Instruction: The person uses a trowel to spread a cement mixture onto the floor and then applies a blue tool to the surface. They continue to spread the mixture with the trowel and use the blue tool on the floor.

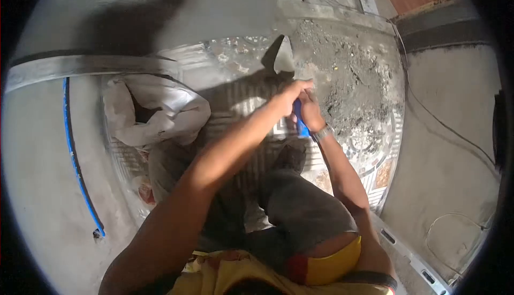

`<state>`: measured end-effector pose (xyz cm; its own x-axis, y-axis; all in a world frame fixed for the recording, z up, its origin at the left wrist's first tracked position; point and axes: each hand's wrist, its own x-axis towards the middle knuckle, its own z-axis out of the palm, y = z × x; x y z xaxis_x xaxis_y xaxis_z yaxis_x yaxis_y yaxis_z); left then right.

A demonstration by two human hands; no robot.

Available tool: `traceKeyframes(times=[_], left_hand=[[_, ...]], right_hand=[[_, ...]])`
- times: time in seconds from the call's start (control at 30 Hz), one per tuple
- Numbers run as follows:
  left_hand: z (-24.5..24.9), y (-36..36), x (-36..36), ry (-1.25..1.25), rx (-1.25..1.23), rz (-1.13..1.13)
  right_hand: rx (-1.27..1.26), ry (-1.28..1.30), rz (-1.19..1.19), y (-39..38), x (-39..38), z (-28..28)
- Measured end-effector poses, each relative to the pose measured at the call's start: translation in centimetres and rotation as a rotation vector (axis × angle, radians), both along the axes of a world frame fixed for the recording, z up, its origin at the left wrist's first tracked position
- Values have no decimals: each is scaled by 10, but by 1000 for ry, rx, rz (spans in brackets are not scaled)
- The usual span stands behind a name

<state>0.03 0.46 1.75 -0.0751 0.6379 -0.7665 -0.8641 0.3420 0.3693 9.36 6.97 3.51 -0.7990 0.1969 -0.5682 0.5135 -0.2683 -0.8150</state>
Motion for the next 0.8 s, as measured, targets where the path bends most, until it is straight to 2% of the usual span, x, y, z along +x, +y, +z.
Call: traceKeyframes(times=[0.07,0.1,0.17,0.2,0.23,0.33,0.37,0.43,0.53,0.57,0.63,0.7,0.73,0.8], left_hand=[[23,-14,25,-59,-79,110],[20,-31,41,-11,-28,121],[37,-72,73,-49,295,306],[18,-61,92,-286,263,568],[1,-70,111,-227,233,601],[-9,-91,122,-306,243,733],[-30,-93,115,87,331,650],[-71,-89,80,857,479,412],[-37,-82,38,670,427,344],[-37,-79,41,668,415,392],[-47,-92,73,789,373,517],[-40,-93,75,481,321,519],[-41,-90,76,941,422,511],[-43,-87,48,1489,489,306]], right_hand=[[-55,-12,50,-4,15,26],[-75,-4,97,-9,28,30],[-20,-90,178,-28,53,34],[77,-55,241,-34,65,28],[178,-22,299,-41,78,22],[338,226,476,-47,72,-8],[346,278,476,-46,62,-17],[267,254,281,-50,33,-3],[502,269,450,-33,7,-15],[618,314,520,-34,11,-14],[842,570,574,-46,28,-10],[678,259,497,-55,37,1],[514,84,499,-50,30,0],[256,-163,379,-43,4,13]])
